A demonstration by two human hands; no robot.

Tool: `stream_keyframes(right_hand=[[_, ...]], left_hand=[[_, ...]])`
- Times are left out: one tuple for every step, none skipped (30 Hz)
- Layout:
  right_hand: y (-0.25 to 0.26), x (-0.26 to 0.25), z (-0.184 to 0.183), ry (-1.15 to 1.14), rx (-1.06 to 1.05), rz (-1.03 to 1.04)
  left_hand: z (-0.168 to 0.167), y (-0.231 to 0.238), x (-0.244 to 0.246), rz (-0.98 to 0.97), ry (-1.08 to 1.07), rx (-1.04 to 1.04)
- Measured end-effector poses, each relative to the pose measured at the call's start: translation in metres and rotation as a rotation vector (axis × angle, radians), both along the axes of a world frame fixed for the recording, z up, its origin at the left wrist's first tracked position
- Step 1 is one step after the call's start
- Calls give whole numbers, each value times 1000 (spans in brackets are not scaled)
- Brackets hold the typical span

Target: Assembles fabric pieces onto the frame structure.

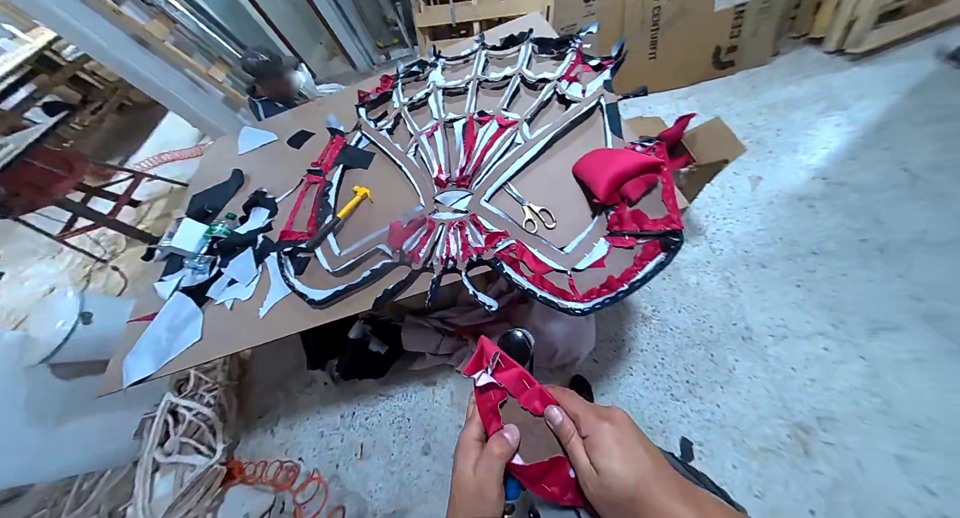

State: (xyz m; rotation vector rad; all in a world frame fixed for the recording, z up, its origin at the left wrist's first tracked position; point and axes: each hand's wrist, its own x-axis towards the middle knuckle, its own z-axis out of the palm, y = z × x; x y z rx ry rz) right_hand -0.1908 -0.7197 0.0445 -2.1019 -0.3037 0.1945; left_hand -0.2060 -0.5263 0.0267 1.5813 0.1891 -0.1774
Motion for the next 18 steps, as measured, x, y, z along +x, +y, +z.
stream_keyframes(right_hand=[[-3,-9,-1,13,-4,-16],[-7,-17,-3,45,-3,-32],[-12,-26,-4,94,1,-42],[-18,-34,-4,161,10,-46],[-24,-40,-3,226,26,-50],[-31,-45,-2,290,42,-53],[-39,-49,0,350,59,-59],[-48,-54,2,404,78,-62],[-57,-57,4,444,96,-64],[-67,-60,5,467,115,-68],[-78,-63,5,470,134,-76],[-89,-64,4,457,149,-85],[-102,-66,3,437,163,-97],[-116,-66,2,422,174,-112],[-131,-66,1,406,185,-127],[-147,-67,-1,391,197,-142],[-165,-67,-3,373,208,-159],[-185,-67,-5,352,215,-175]], left_hand=[[-5,-2,-7,-27,0,-38],[-10,-3,-14,-63,5,-78],[-14,-5,-22,-94,22,-117],[-17,-8,-30,-121,42,-156],[-18,-12,-36,-144,65,-184],[-17,-16,-40,-165,92,-196],[-16,-22,-43,-183,115,-194],[-15,-28,-47,-199,129,-183],[-13,-35,-49,-219,135,-167],[-10,-42,-50,-248,137,-152],[-8,-51,-49,-273,133,-133],[-6,-62,-47,-293,125,-109],[-4,-75,-44,-310,117,-90],[-2,-89,-40,-325,107,-71],[0,-105,-36,-339,102,-54],[1,-123,-33,-350,102,-39],[4,-142,-30,-362,105,-22],[6,-164,-26,-369,103,1]])
